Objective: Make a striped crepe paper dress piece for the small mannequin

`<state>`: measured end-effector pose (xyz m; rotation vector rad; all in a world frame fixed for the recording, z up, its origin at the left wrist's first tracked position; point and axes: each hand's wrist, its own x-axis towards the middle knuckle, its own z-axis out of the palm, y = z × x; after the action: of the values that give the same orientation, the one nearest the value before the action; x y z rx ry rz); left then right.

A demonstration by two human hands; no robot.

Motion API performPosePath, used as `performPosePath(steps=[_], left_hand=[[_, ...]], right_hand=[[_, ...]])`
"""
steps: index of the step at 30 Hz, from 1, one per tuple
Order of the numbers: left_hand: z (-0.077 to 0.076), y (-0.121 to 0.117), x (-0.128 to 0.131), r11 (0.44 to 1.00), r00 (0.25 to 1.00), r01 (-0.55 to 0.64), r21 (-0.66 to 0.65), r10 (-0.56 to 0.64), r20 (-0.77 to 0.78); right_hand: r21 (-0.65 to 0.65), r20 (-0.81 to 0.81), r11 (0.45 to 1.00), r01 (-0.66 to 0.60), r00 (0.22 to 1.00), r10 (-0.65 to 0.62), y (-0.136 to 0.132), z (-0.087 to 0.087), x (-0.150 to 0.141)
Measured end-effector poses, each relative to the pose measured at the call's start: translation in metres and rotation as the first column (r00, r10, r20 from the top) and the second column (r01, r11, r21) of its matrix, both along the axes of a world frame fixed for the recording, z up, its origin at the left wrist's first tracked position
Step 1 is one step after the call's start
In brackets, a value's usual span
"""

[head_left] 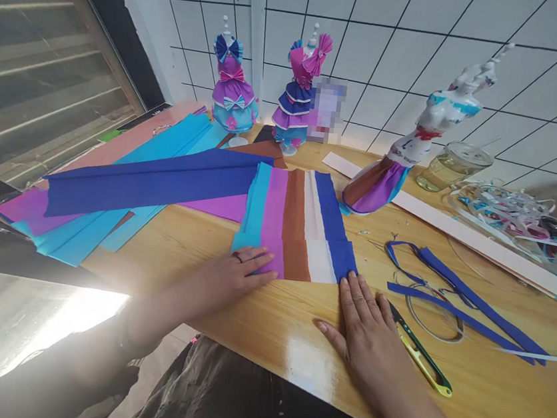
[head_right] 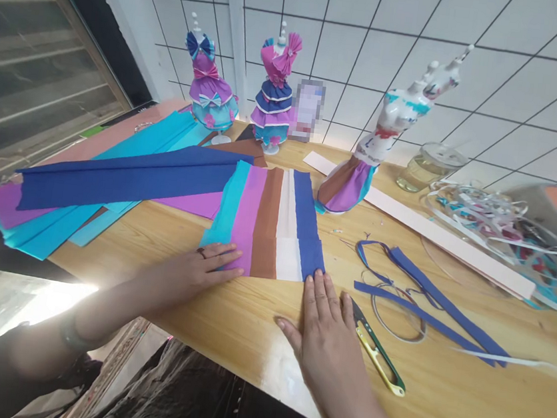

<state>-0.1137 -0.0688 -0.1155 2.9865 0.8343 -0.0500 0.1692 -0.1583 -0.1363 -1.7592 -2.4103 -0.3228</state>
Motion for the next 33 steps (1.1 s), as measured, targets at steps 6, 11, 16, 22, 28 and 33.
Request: performPosePath(steps=[6, 11, 16, 22, 28, 33], left_hand=[[0.0, 0.005, -0.007, 0.986, 0.998, 0.004, -0.167, 0.006, 0.059], [0.011, -0.001, -0.005, 0.984, 0.998, 0.01, -0.177, 0.001, 0.064], [0.016, -0.006, -0.007, 0.991, 0.994, -0.001, -0.132, 0.015, 0.106], [0.017, -0.004, -0.021, 0.992, 0.996, -0.016, -0.124, 0.027, 0.089], [0.011, -0.004, -0.042, 0.988, 0.994, -0.091, -0.125, 0.098, 0.049], [0.009, -0.005, -0.054, 0.987, 0.991, -0.121, -0.103, 0.126, 0.051]], right_hand=[[0.089, -0.045, 0.996, 0.019, 0.999, -0.015, 0.007, 0.002, -0.015], [0.057, -0.055, 0.987, -0.15, 0.987, 0.153, 0.017, 0.009, -0.047], [0.022, -0.034, 0.973, -0.229, 0.973, 0.23, 0.02, 0.001, -0.057], [0.067, -0.051, 0.968, -0.241, 0.968, 0.244, 0.017, -0.009, -0.049], [0.102, -0.083, 0.958, -0.268, 0.957, 0.277, 0.018, -0.016, -0.048], [0.13, -0.062, 0.951, -0.281, 0.955, 0.291, 0.019, -0.018, -0.046]])
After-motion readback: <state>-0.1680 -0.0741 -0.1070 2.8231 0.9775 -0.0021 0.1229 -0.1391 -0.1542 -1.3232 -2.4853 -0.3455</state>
